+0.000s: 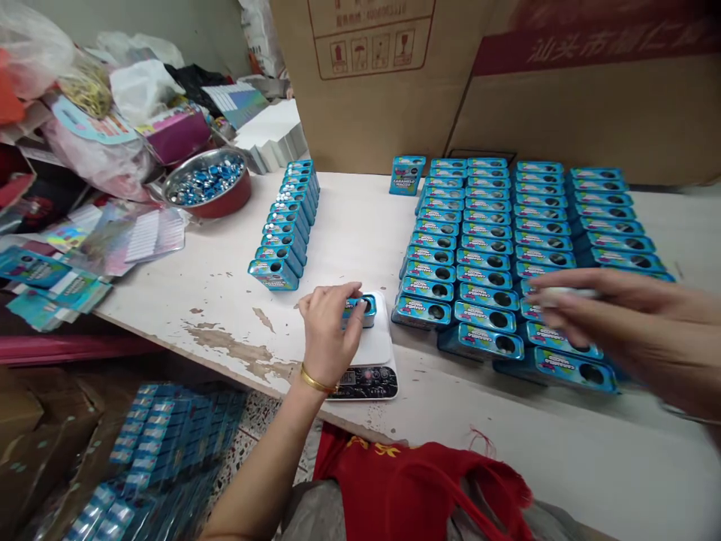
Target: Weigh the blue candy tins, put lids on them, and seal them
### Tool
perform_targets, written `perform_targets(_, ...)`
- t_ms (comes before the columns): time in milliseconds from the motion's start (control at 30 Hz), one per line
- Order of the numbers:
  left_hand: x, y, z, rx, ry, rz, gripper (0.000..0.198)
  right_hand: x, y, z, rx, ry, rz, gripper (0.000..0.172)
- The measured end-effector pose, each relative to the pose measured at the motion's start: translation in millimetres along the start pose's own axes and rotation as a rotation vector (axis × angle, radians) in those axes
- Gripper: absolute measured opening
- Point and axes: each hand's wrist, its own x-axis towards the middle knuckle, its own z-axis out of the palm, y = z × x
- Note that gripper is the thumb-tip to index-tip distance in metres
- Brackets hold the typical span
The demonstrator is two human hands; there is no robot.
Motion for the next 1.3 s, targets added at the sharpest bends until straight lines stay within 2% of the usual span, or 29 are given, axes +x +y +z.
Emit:
perform_targets(100,-10.4,-9.7,-2.1,-0.003,0.047,-0.038,0.020,21.8,-41.4,65.9,0.012,-0.339,-0.090,0.030)
perform_targets(200,-25.4,-18.2,-10.0,-0.021,0.097,-0.103,0.017,37.7,-65.1,117.5,-0.137,-0.430,-0.283,0.017)
perform_targets(267,-35.5,-24.6,-15.4,-0.030,0.097,-0.145,0.015,45.9,-68.8,137.0,-0.283,-0.428,-0.408,0.015)
perform_targets(333,-44.8,-30.4,-19.1,-0.036,0.082,-0.177,0.013,51.8,-67.2,147.0,-0.411,-0.435,-0.491,0.017)
perform_targets(467,-58.0,-36.5,-21.4,-0.038,0.055,-0.206,0.010,55.6,-63.9,153.4,-0.554,-0.481,-0.544,0.021)
perform_targets(667,-65.4,-41.1,-19.7,-0.045,0.049,-0.227,0.010,52.5,-64.5,156.8,-0.653,-0.501,-0.554,0.024)
perform_targets(867,-69.1,-46.0,-18.0,-0.031,0.036,-0.258,0.011,53.9,-62.8,156.0,-0.659,-0.529,-0.598,0.027)
perform_targets(967,-70.9,-48.3,-17.8,-0.028,0.027,-0.280,0.012,53.4,-64.2,151.5,-0.553,-0.472,-0.585,0.023)
perform_targets(1067,-73.5,-53.4,-18.4,-0.034,0.039,-0.308,0.013,51.1,-64.9,141.6,-0.261,-0.432,-0.437,0.016)
perform_targets(1200,-77.6,-64.0,-20.5,-0.056,0.071,-0.348,0.013,48.4,-56.0,123.4,0.181,-0.446,-0.017,0.030)
perform_targets(1300,-79.5,-70.9,-22.4,-0.069,0.079,-0.369,0.014,46.2,-42.0,111.9,0.351,-0.410,0.163,0.031)
